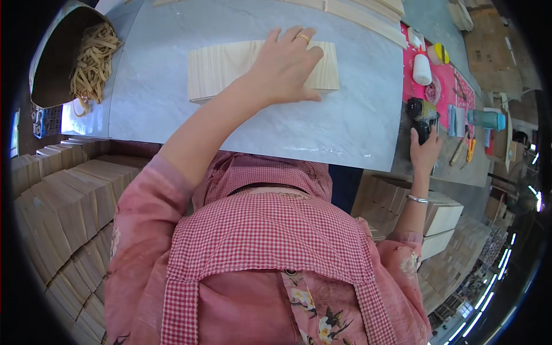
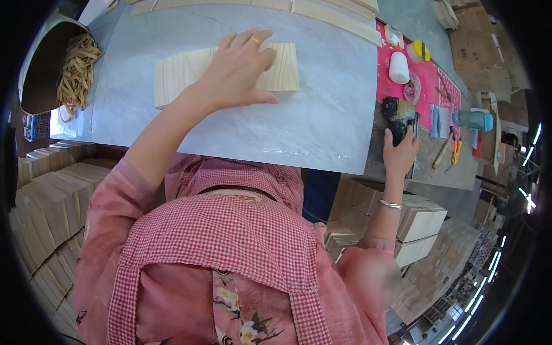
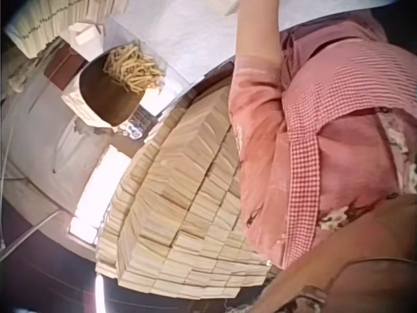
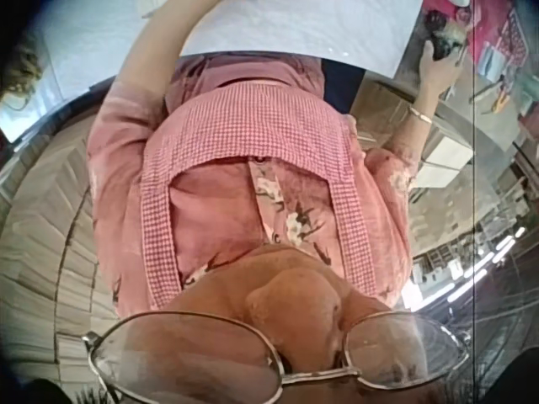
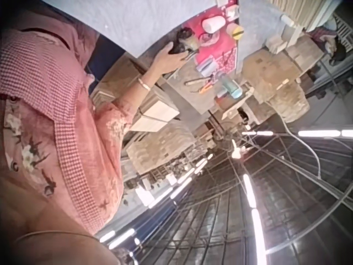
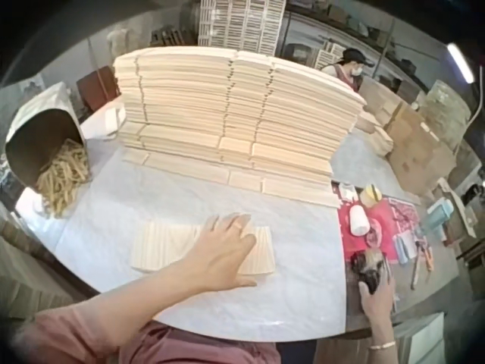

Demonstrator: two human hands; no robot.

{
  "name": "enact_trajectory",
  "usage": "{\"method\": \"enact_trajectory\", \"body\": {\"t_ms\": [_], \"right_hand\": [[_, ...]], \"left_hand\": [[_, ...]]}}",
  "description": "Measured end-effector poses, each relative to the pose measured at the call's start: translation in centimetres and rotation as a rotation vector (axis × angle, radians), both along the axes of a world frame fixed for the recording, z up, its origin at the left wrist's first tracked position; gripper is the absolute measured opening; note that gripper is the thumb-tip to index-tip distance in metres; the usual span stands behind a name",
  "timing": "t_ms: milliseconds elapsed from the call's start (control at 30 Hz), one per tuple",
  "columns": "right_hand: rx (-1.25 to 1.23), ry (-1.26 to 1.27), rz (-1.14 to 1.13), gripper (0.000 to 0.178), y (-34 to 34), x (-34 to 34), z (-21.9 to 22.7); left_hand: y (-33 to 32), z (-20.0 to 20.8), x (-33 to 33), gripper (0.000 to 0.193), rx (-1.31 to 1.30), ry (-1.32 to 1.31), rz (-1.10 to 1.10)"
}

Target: Assembling wooden frames using glue and a pneumatic nail gun.

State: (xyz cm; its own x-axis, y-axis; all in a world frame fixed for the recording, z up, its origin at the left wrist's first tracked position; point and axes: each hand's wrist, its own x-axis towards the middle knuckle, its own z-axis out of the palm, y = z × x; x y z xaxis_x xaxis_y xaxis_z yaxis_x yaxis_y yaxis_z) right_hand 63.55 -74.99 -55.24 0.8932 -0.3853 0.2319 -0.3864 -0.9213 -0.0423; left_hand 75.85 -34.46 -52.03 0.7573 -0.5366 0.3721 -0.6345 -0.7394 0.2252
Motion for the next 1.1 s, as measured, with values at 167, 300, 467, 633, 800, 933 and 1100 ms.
{"method": "enact_trajectory", "body": {"t_ms": [167, 300, 467, 633, 800, 933, 1100], "right_hand": [[-0.029, 0.084, -0.028, 0.067, -2.9, 1.0, -1.3], [-0.032, 0.103, 0.005, 0.061, -7.0, 1.5, -3.7], [0.312, 0.127, -0.121, 0.046, -5.8, 3.5, 0.1], [0.692, 0.103, -0.168, 0.034, 3.6, 3.8, 8.5], [0.772, 0.143, -0.002, 0.030, 13.3, 2.2, 13.4], [0.828, 0.227, 0.093, 0.028, 16.5, 2.1, 14.3], [0.870, 0.254, 0.166, 0.027, 17.7, 2.5, 14.1]], "left_hand": [[-1.3, 0.2, 1.4, 0.050, 0.129, 0.219, 0.040], [-1.9, -0.2, 0.8, 0.050, 0.109, 0.265, 0.060], [-1.5, -1.2, 0.3, 0.049, 0.054, 0.220, 0.075], [-1.4, -1.9, 0.6, 0.043, 0.007, 0.159, 0.090], [-1.7, -2.3, 0.5, 0.037, -0.021, 0.134, 0.097], [-1.8, -2.4, 0.5, 0.035, -0.034, 0.135, 0.104], [-1.8, -2.1, 0.5, 0.036, -0.030, 0.134, 0.113]]}}
